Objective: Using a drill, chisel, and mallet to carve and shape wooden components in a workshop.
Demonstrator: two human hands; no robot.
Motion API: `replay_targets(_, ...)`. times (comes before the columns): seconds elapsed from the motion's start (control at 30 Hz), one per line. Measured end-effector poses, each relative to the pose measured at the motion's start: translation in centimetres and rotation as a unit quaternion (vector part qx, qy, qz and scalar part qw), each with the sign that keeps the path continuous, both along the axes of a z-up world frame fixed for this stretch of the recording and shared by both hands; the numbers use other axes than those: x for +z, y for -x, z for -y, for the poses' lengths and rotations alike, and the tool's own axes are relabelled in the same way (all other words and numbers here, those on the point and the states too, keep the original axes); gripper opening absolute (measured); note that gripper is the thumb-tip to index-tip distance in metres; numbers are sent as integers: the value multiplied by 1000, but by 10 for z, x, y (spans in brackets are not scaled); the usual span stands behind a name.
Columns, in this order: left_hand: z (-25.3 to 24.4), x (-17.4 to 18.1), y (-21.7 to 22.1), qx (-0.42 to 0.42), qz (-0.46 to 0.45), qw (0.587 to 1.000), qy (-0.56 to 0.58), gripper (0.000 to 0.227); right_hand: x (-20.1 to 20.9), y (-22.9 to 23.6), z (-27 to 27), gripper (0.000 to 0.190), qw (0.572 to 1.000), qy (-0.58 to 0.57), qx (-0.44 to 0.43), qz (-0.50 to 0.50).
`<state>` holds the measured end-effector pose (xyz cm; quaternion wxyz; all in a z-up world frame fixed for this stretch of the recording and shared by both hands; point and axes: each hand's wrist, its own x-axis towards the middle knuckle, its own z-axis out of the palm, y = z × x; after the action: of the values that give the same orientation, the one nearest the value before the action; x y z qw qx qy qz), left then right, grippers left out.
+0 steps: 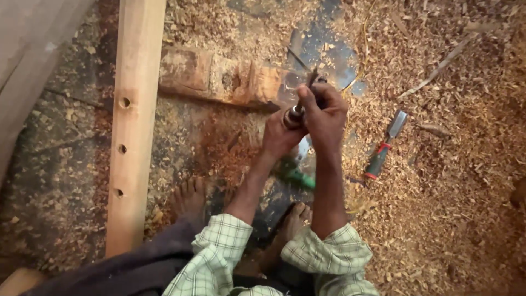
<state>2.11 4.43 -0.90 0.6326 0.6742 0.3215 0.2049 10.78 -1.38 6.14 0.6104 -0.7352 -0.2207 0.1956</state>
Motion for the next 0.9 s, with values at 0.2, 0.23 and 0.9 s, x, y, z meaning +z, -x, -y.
replay_targets(0.2, 0, 7, 6, -20, 126, 988, 85, 23, 23, -19, 17, 27, 1000, -13, -1, -4)
replay_targets(0.23, -5, 3, 5, -24, 126, 988, 84, 23, 10, -23, 23, 27, 1000, -15, -5, -3)
replay_targets(0.9, -63, -3, 27, -284, 211, 869, 346, 22, -81, 55, 77, 86, 970, 139, 179, 88)
